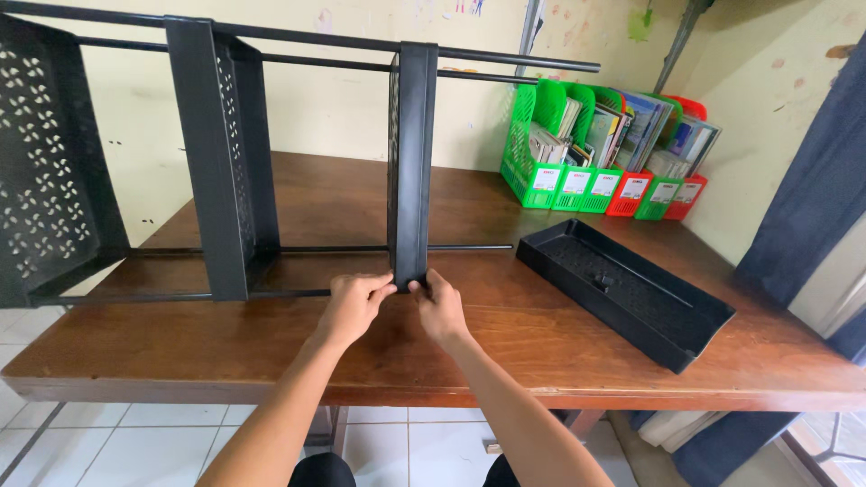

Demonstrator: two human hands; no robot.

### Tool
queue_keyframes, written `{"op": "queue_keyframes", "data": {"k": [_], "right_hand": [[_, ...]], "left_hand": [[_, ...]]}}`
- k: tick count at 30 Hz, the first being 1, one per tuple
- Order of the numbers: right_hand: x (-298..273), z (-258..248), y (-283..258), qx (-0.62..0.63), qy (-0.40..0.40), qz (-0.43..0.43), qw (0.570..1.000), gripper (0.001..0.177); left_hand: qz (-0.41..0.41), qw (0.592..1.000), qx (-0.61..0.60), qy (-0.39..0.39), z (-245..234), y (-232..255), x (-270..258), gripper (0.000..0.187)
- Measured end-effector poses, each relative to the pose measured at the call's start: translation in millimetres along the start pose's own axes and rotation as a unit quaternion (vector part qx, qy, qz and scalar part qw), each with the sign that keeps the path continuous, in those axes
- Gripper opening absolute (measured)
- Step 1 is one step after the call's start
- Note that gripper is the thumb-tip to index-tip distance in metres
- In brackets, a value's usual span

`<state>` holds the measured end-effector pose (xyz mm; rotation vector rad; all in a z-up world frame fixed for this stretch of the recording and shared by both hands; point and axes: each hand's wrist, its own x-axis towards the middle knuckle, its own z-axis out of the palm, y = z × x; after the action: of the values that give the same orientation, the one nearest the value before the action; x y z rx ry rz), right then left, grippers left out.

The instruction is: The person assembles a black perforated metal shelving unit by inserting horizontal rods into vertical side panels. They repeatedly remove and reinsert rods to adjust alignment, then place a perforated tray on the table and continue fitting rods into the frame.

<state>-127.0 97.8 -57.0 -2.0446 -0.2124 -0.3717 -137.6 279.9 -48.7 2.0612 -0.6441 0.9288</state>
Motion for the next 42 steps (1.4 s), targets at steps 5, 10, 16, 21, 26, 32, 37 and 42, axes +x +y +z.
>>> {"op": "queue_keyframes", "data": {"k": [5, 10, 16, 21, 26, 32, 37, 42], "right_hand": [[-14.2, 3.3, 15.4, -0.035, 0.013, -0.063, 0.997, 0.019], [-22.3, 5.7, 22.3, -0.065, -0.012, -0.044, 0.997, 0.022], [-20.3, -0.1, 10.4, -0.072, -0.029, -0.031, 0.996, 0.024], [-28.8, -3.2, 10.1, -0.053, -0.025, -0.084, 0.995, 0.023], [-26.4, -6.2, 7.2, -0.083, -0.044, -0.048, 0.994, 0.024], [-13.5, -29.0, -17.5, -0.054, 0.044, -0.158, 0.985, 0.037], [7.1, -80.0, -69.6, -0.087, 0.099, -0.229, 0.964, 0.042], [28.7, -131.6, -145.6, -0.186, 0.178, -0.426, 0.867, 0.043]], "left_hand": [[-0.067, 0.997, -0.006, -0.045, 12.4, -3.1, -21.0, 0.024], [-0.110, 0.993, -0.016, -0.051, 20.3, -8.1, -41.2, 0.024], [-0.052, 0.997, 0.009, -0.049, 23.3, -14.0, -36.7, 0.021], [-0.094, 0.991, 0.031, -0.093, 24.6, -11.1, -42.6, 0.024], [-0.105, 0.992, 0.005, -0.066, 13.3, 0.4, -35.6, 0.031], [-0.109, 0.989, 0.063, -0.080, -17.2, 28.1, -12.1, 0.035], [0.084, 0.989, 0.125, 0.001, -59.9, 54.3, 52.5, 0.032], [0.186, 0.963, 0.185, 0.053, -105.3, 95.0, 126.1, 0.041]]}}
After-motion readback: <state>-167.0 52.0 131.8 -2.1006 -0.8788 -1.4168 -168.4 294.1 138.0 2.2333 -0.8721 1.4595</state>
